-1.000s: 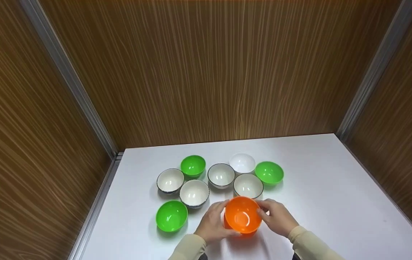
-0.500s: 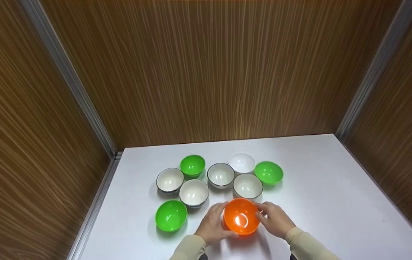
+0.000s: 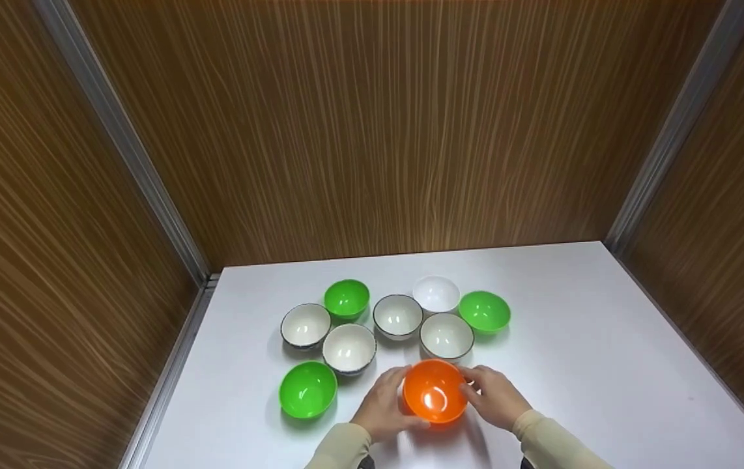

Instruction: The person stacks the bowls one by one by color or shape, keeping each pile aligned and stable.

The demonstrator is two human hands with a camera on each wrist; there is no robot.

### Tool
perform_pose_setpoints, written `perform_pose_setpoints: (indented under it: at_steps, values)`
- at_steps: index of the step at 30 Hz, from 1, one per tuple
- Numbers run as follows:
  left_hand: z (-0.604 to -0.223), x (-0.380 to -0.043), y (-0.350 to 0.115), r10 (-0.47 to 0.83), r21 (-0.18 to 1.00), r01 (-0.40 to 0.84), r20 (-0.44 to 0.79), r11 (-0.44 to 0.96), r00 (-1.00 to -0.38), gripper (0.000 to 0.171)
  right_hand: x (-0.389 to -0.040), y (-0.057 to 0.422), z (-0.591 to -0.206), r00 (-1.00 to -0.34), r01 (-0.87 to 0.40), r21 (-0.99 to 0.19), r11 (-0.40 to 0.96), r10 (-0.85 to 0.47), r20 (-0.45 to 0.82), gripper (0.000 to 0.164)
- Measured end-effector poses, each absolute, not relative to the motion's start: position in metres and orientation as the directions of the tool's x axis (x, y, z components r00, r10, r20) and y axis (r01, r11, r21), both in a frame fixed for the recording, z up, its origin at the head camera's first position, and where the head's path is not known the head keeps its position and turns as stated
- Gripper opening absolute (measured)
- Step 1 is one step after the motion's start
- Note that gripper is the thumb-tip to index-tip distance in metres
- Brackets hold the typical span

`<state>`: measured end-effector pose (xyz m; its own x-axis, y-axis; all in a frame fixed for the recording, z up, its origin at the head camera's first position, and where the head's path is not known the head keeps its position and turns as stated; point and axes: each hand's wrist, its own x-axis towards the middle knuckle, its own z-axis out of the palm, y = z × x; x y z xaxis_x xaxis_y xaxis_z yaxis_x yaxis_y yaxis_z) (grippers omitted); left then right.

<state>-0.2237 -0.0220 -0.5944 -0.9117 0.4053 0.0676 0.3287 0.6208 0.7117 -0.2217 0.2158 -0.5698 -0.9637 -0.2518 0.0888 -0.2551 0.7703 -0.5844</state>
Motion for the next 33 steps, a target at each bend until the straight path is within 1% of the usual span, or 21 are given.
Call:
perform_pose_setpoints:
  at_steps: [5, 18, 25, 33]
  values:
    - [-0.5952, -0.2235, -0.0227, 0.406, 0.717, 0.318, 0.054, 0.620, -0.912, 0.102, -0.2212, 0.2154, -0.5706, -0.962, -0.259, -0.588, 0.766, -0.257, 0.090, 0.033]
    - [-0.5979, -0.2238, -0.0239, 0.409, 0.709, 0.315, 0.041, 0.631, -0.912, 0.102, -0.2208, 0.2142, -0.5743, -0.963, -0.238, -0.599, 0.764, -0.266, 0.044, 0.033]
    - [-0.6007, -0.2237, -0.0242, 0.418, 0.713, 0.340, 0.072, 0.613, -0.905, 0.101, -0.2202, 0.2149, -0.5754, -0.960, -0.255, -0.593, 0.764, -0.274, 0.060, 0.033]
    - [-0.6014, -0.2236, -0.0236, 0.418, 0.718, 0.324, 0.052, 0.615, -0.907, 0.104, -0.2204, 0.2146, -0.5765, -0.961, -0.242, -0.609, 0.756, -0.271, 0.045, 0.033]
